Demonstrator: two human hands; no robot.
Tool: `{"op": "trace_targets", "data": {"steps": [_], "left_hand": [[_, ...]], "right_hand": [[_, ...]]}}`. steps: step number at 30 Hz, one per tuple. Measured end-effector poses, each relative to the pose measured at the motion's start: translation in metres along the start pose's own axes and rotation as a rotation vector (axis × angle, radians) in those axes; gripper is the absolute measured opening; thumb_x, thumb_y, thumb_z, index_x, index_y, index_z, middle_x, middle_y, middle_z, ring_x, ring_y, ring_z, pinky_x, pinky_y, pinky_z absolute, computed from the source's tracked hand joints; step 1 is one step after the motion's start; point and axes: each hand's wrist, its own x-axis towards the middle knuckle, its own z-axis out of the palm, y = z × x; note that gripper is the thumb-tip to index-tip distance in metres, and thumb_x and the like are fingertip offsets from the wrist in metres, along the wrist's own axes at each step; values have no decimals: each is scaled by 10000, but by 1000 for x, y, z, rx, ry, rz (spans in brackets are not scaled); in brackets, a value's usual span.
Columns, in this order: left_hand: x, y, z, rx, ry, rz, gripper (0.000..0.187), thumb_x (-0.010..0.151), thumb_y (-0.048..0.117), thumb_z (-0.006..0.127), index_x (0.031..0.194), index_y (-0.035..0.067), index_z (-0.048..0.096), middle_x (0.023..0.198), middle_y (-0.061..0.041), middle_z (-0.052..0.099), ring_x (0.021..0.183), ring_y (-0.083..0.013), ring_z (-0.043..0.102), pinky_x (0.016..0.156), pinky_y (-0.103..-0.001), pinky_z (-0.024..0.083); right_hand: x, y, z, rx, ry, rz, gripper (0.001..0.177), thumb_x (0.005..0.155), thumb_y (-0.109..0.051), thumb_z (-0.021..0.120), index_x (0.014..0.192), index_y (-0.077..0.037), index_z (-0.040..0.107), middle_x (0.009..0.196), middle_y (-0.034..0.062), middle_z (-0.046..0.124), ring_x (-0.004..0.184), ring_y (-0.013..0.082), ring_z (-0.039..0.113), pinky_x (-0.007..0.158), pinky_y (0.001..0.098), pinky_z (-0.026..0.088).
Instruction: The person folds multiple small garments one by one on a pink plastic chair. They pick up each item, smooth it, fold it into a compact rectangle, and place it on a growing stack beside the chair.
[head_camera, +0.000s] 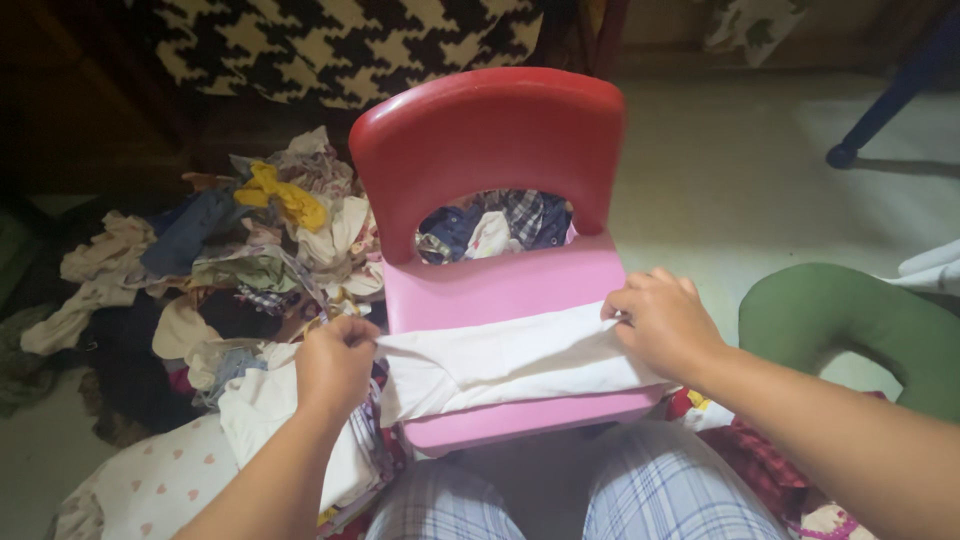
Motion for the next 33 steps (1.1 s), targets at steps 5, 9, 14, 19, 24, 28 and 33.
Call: {"op": "trace_targets", "data": {"steps": [5, 9, 14, 19, 24, 28, 33], "left_hand": [[14, 11, -2, 23, 97, 67, 172, 813, 50, 697, 951, 61, 800, 852, -138, 776, 787, -243, 754, 761, -359, 560], [4, 22, -2, 158, 75, 176, 247, 727, 41, 725, 963, 46, 797, 1019, -187, 745, 900, -327, 727, 851, -407, 560], [-34, 45, 23, 238, 82, 682, 239, 704, 156, 768, 915, 42, 777, 1175, -202, 689, 1105, -401, 630, 948, -469, 499], [-60, 60, 35, 381, -215, 638, 199, 746, 167, 742, 934, 146, 806, 1180, -93, 726, 1126, -330, 643, 967, -492, 461], [-53, 64, 28, 115, -136, 452, 240, 828, 221, 718, 1022, 87, 766, 1083, -121, 729, 1018, -327, 685, 911, -446, 552], [-36, 80, 33, -557, -336, -284, 279, 926, 267, 624, 1083, 55, 715, 1033, -101, 716, 994, -261, 696, 813, -477, 598], [-31, 95, 50, -974, -452, -617, 461, 974, 452, 535, 1140, 36, 647, 1022, -121, 721, 890, -237, 701, 743, -380, 577]], "right_hand": [[-2, -3, -6, -54, -69, 26, 179, 741, -191, 709, 896, -197, 798, 933, 46, 699, 1045, 272, 600, 929, 455, 443], [-6, 3, -1, -56, -180, 213, 215, 753, -323, 740, 876, -182, 846, 1011, 111, 710, 1081, 303, 639, 962, 452, 492], [-6, 29, 28, 315, -127, 772, 584, 793, -444, 776, 1130, 27, 698, 1120, 259, 737, 1025, 394, 728, 897, 476, 568], [-11, 56, 71, 270, -272, 786, 633, 781, -429, 816, 1213, 16, 687, 1135, 216, 732, 1047, 330, 732, 920, 410, 563], [1, 82, 41, 146, 75, 737, 370, 830, -267, 758, 1122, -39, 755, 1067, 207, 754, 1007, 372, 715, 898, 466, 548], [28, 41, -12, 275, 18, 595, 317, 835, -227, 717, 1093, -47, 751, 1001, 202, 772, 922, 330, 750, 814, 437, 573], [61, -48, -36, 912, -349, 482, 357, 886, -359, 671, 1081, -63, 715, 988, 85, 743, 840, 217, 744, 642, 389, 597]]}}
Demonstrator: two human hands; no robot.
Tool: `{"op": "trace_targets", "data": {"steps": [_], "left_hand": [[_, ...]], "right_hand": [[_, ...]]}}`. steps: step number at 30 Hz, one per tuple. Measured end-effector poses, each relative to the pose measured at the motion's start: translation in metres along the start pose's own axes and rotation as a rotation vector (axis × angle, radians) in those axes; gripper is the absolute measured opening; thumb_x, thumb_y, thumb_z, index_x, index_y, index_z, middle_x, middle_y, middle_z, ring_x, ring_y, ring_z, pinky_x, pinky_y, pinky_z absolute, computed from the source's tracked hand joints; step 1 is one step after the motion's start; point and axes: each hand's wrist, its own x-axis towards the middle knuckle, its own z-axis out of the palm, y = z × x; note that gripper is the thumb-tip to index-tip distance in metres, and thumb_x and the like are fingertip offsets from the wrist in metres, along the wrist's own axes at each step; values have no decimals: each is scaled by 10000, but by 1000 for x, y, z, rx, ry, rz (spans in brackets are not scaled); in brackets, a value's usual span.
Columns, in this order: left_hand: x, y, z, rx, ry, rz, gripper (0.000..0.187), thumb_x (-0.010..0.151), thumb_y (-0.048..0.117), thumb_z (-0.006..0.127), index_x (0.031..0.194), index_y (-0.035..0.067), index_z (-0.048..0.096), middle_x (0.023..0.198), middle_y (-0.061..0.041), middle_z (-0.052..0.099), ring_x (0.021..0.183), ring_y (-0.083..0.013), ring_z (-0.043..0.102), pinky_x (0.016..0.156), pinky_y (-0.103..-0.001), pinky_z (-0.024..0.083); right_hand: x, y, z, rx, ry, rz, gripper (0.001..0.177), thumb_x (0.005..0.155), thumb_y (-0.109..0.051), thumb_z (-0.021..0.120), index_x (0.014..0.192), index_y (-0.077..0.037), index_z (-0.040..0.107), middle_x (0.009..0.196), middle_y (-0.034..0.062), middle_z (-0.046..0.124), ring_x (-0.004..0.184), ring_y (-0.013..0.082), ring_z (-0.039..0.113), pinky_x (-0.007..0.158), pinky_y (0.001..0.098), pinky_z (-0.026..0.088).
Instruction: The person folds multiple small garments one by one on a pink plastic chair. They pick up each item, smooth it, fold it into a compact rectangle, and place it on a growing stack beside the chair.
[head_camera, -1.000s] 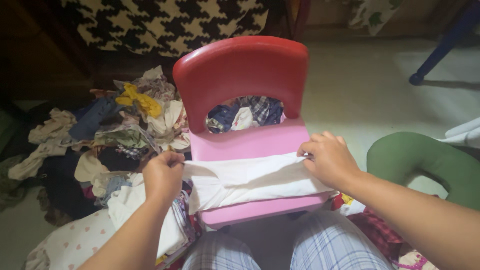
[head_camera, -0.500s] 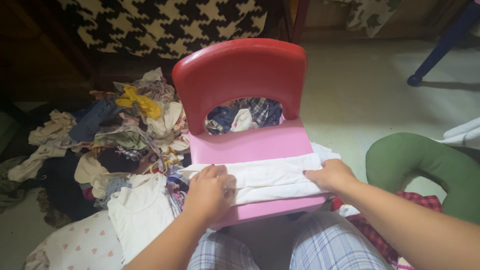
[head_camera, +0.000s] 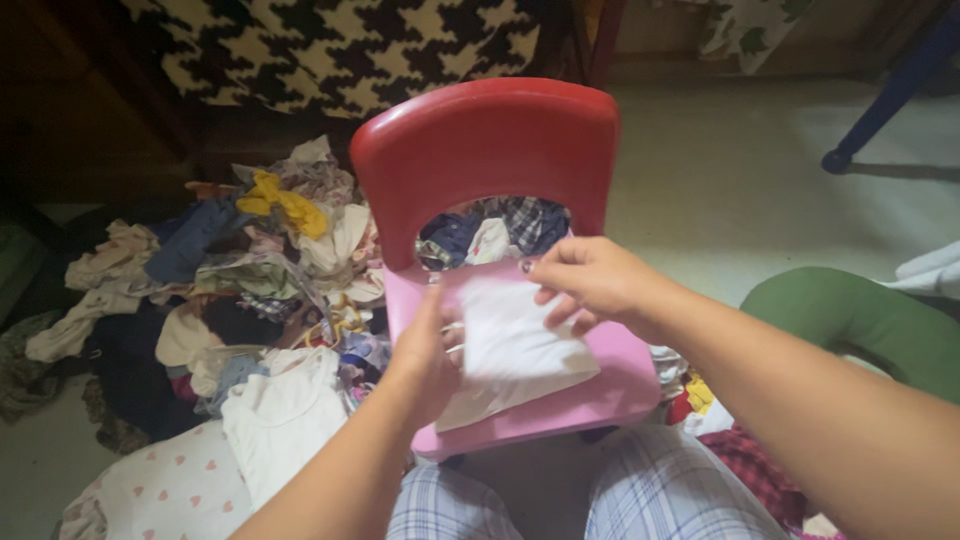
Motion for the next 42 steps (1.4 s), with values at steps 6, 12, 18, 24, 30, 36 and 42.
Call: {"op": "trace_targets", "data": {"steps": [6, 12, 18, 24, 30, 36, 42], "left_hand": [[10, -21, -33, 484, 167, 327, 373, 812, 153, 719, 1147, -11, 718, 855, -89, 753, 780, -280, 726, 712, -429, 574], [12, -32, -57, 1156, 706, 814, 579, 619, 273, 869, 1141, 70, 725, 1016, -178, 735, 881, -366, 719, 749, -435, 561], [10, -45, -36, 988, 393, 447, 398, 818, 321, 739, 1116, 58, 751, 1036, -178, 769, 926, -317, 756, 835, -405, 573], [-2, -11, -49, -48, -45, -297, 747, 936, 648, 492, 1234, -32, 571, 1095, -236, 668, 946, -366, 689, 823, -496, 577], [-38, 38, -104, -214, -234, -218, 447, 897, 385, 602, 1191, 50, 641, 1045, -178, 717, 899, -337, 720, 803, -521, 602], [-63, 58, -176, -146, -77, 133, 403, 867, -18, 563, 1261, 65, 566, 1184, -155, 697, 1074, -332, 711, 978, -536, 575], [-67, 24, -225, -236, 36, 72, 459, 910, -9, 496, 1354, 90, 557, 1308, -138, 682, 1150, -301, 692, 1028, -498, 532]], "right_hand": [[10, 20, 2, -22, 133, 121, 331, 877, -298, 714, 1052, -21, 671, 951, 123, 723, 767, 216, 718, 593, 391, 576], [24, 73, 31, -68, 99, 287, 339, 877, -284, 769, 971, 40, 733, 881, 166, 700, 729, 246, 638, 558, 365, 512], [22, 61, 62, 100, -38, 289, 262, 821, -186, 762, 956, 38, 771, 898, 137, 771, 769, 225, 718, 640, 336, 535], [-10, -9, 88, 50, -151, -209, 238, 740, -114, 732, 968, -59, 692, 894, 103, 744, 784, 210, 722, 673, 364, 586], [-62, -56, 132, -427, -446, -744, 252, 706, -153, 792, 923, -66, 697, 910, 74, 735, 850, 174, 694, 749, 367, 558], [-40, -58, 158, -107, -368, -638, 188, 820, -157, 733, 985, -67, 729, 944, 25, 760, 891, 125, 705, 804, 311, 578], [-20, -18, 152, -107, -270, -374, 173, 848, -119, 726, 993, -25, 717, 881, 49, 733, 809, 128, 682, 735, 291, 586]]}}
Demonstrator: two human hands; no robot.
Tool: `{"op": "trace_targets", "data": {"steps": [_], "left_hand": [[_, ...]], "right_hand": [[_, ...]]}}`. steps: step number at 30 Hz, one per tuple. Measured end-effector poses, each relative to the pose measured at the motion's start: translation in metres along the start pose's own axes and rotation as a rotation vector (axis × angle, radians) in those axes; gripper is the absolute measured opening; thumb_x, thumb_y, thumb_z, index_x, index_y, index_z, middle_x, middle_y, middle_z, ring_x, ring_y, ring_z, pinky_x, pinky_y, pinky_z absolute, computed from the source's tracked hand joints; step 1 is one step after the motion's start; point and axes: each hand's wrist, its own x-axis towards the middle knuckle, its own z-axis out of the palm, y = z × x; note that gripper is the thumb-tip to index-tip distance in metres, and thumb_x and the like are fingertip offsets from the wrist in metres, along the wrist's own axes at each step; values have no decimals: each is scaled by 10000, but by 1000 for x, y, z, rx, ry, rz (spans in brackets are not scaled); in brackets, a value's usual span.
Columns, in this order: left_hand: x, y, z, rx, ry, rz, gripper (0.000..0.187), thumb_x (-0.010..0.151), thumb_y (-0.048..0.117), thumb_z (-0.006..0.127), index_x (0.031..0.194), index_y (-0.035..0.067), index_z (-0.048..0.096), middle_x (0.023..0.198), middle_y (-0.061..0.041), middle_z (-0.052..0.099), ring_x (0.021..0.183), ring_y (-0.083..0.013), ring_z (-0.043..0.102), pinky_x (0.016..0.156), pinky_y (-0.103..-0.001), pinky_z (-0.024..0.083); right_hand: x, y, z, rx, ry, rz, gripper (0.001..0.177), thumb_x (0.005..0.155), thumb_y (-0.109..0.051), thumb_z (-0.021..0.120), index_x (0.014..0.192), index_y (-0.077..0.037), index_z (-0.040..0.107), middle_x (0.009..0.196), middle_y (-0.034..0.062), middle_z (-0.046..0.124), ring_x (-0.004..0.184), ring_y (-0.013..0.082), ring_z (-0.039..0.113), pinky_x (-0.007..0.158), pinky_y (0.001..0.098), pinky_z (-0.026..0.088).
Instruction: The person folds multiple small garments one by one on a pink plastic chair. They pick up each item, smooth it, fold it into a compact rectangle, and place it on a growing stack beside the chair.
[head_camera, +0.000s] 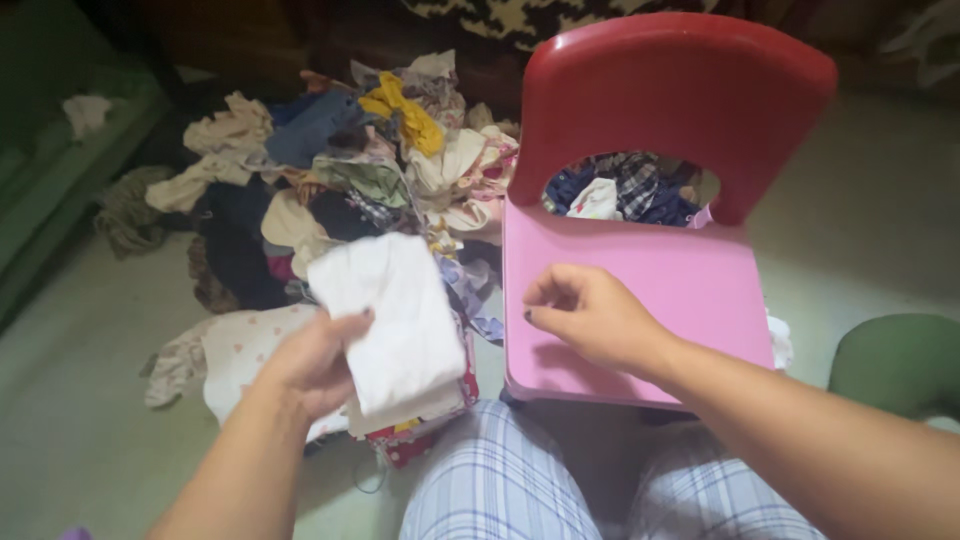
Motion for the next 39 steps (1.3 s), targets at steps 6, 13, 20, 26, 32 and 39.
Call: {"op": "trace_targets", "data": {"steps": [6, 13, 20, 26, 32, 39], "left_hand": [[28, -24, -28, 182, 332, -118, 470, 943, -64, 436, 1377, 113, 473, 1286, -160, 655, 1189, -350, 656, 998, -591, 529], [35, -13, -41, 621, 394, -131, 543, 876, -45, 594, 1397, 97, 532, 1220, -175, 671, 1061, -336, 659, 845, -540, 551], [4, -54, -6, 1530, 790, 343, 602, 877, 152, 688, 1438, 105, 473, 1414, -226, 519, 1271, -421, 521, 1060, -489, 456], [7, -78, 21, 1940, 291, 171, 774, 958, 575, 498, 1597, 284, 171, 1691, -107, 8, 1549, -389, -5, 1183, -655, 126], [28, -74, 21, 1946, 248, -32, 912, 947, 665, 455, 1638, 299, -15, 1710, -104, -155, 1558, -396, -162, 1189, -689, 30], [42, -82, 19, 1943, 259, -79, 942, 945, 644, 485, 1644, 292, -41, 1711, -122, -177, 1554, -416, -181, 1186, -694, 7]], "right_hand": [[-14, 31, -7, 10, 1, 215, 196, 837, -67, 699, 1027, -19, 700, 868, 69, 749, 764, 140, 719, 714, 288, 588], [-11, 53, -10, 93, 15, 241, 203, 843, -71, 703, 1035, -6, 691, 882, 74, 747, 804, 141, 749, 755, 295, 609], [-12, 49, -10, -9, 48, 313, 186, 864, -110, 691, 1033, -31, 693, 851, 57, 737, 719, 130, 678, 564, 313, 551], [0, 38, -2, -168, 92, 343, 133, 876, -153, 691, 911, -29, 722, 730, 59, 714, 621, 157, 664, 561, 307, 538], [7, 39, 7, -443, 245, 214, 231, 838, -293, 697, 811, -64, 714, 700, 108, 733, 654, 256, 721, 648, 394, 551], [1, 37, 22, -595, 309, 272, 219, 829, -338, 668, 798, -123, 695, 701, 110, 727, 700, 342, 710, 668, 464, 545]]}}
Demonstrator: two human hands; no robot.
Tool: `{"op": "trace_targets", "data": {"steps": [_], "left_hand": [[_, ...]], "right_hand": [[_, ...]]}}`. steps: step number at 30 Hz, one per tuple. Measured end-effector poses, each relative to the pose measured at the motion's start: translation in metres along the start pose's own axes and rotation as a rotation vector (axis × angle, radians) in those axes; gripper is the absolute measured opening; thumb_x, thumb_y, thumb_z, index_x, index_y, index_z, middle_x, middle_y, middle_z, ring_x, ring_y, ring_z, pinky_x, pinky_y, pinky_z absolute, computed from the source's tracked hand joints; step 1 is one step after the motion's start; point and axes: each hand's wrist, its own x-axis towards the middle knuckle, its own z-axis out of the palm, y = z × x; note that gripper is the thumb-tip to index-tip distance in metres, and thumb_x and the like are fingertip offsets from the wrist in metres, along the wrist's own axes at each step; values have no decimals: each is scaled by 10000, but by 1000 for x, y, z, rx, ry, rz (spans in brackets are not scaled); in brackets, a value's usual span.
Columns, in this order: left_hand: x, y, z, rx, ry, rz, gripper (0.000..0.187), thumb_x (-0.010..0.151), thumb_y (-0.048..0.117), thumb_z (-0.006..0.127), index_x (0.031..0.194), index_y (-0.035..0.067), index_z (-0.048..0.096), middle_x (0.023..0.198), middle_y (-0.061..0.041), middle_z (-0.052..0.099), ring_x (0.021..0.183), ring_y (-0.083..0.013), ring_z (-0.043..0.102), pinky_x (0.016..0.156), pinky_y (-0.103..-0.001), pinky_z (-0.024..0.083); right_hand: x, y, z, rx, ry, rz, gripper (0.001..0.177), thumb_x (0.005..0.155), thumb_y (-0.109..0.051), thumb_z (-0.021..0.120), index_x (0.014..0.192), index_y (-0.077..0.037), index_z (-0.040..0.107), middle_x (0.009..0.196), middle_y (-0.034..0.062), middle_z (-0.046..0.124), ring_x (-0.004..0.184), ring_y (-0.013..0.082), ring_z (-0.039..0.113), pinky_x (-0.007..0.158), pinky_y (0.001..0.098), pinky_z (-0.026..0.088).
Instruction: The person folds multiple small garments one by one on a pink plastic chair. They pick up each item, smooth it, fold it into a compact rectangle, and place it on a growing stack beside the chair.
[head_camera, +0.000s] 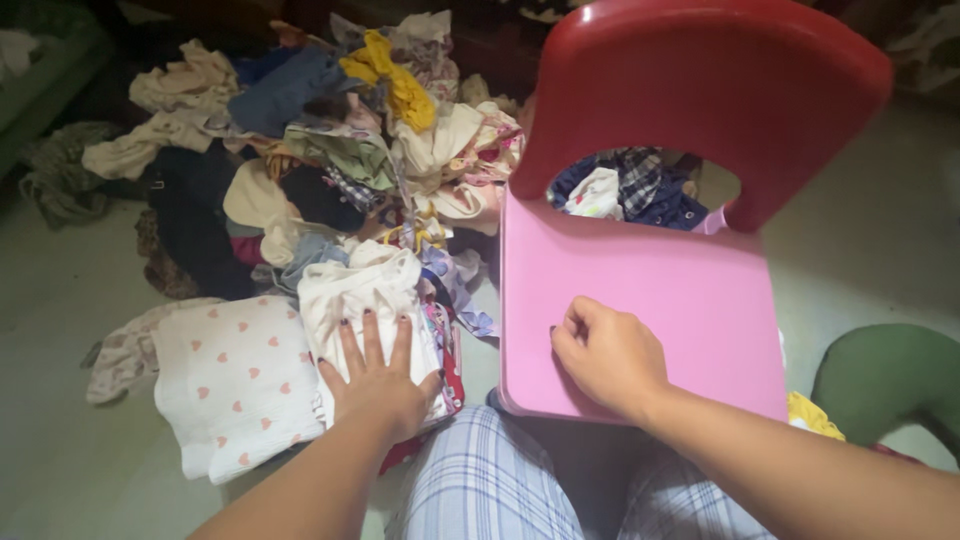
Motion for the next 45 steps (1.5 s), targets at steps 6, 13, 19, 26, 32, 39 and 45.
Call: {"op": "trace_targets", "data": {"steps": [6, 13, 19, 26, 32, 39, 45], "left_hand": [[-12, 7, -7, -4, 83, 19, 933, 917, 620, 519, 1631, 284, 21, 1699, -133, -106, 1547, -421, -135, 1162, -709, 22], [-13, 3, -26, 2, 319, 88, 627, 924, 545, 559, 1419, 165, 499, 1445, -134, 494, 1453, -326, 339, 1194, -755, 65], [95, -35, -71, -360, 680, 101, 373, 913, 258, 632, 1232, 66, 652, 1244, -188, 661, 1185, -392, 604, 1022, -501, 454], [217, -87, -69, -612, 652, -55, 454, 749, 171, 675, 1191, 97, 745, 1210, -306, 626, 1090, -446, 636, 968, -439, 492], [255, -89, -62, -520, 578, -32, 403, 792, 203, 708, 1164, 50, 742, 1098, -271, 714, 1060, -409, 670, 946, -460, 514], [199, -67, -108, -805, 936, -14, 169, 752, 98, 762, 915, 80, 807, 907, -178, 775, 839, -291, 749, 820, -394, 576], [96, 10, -162, -1009, 1076, 417, 184, 766, 71, 730, 944, 30, 752, 895, -100, 762, 800, -190, 705, 775, -330, 557]], "right_hand": [[-1, -4, -1, -30, 40, -33, 220, 832, -338, 649, 788, -126, 689, 705, 111, 721, 701, 365, 700, 660, 488, 542], [12, -6, -2, -49, 33, -95, 269, 859, -352, 643, 955, -101, 656, 1006, 145, 714, 942, 378, 676, 826, 496, 519], [54, -11, 17, -15, 314, -291, 644, 854, -371, 663, 1380, -33, 511, 1424, 272, 436, 1350, 441, 333, 1080, 586, 243], [54, -6, 32, -143, 298, -279, 576, 887, -366, 642, 1352, -45, 529, 1462, 319, 400, 1389, 464, 311, 1129, 588, 195], [56, -10, 30, -181, 286, -279, 598, 885, -373, 640, 1361, -34, 511, 1457, 340, 382, 1382, 482, 295, 1132, 598, 181], [57, -8, 32, -182, 267, -276, 600, 894, -381, 628, 1370, -39, 500, 1464, 334, 373, 1377, 482, 298, 1123, 601, 190], [63, -10, 22, -174, 96, -162, 621, 883, -418, 658, 1382, -90, 485, 1488, 270, 352, 1401, 439, 287, 1136, 580, 228]]}}
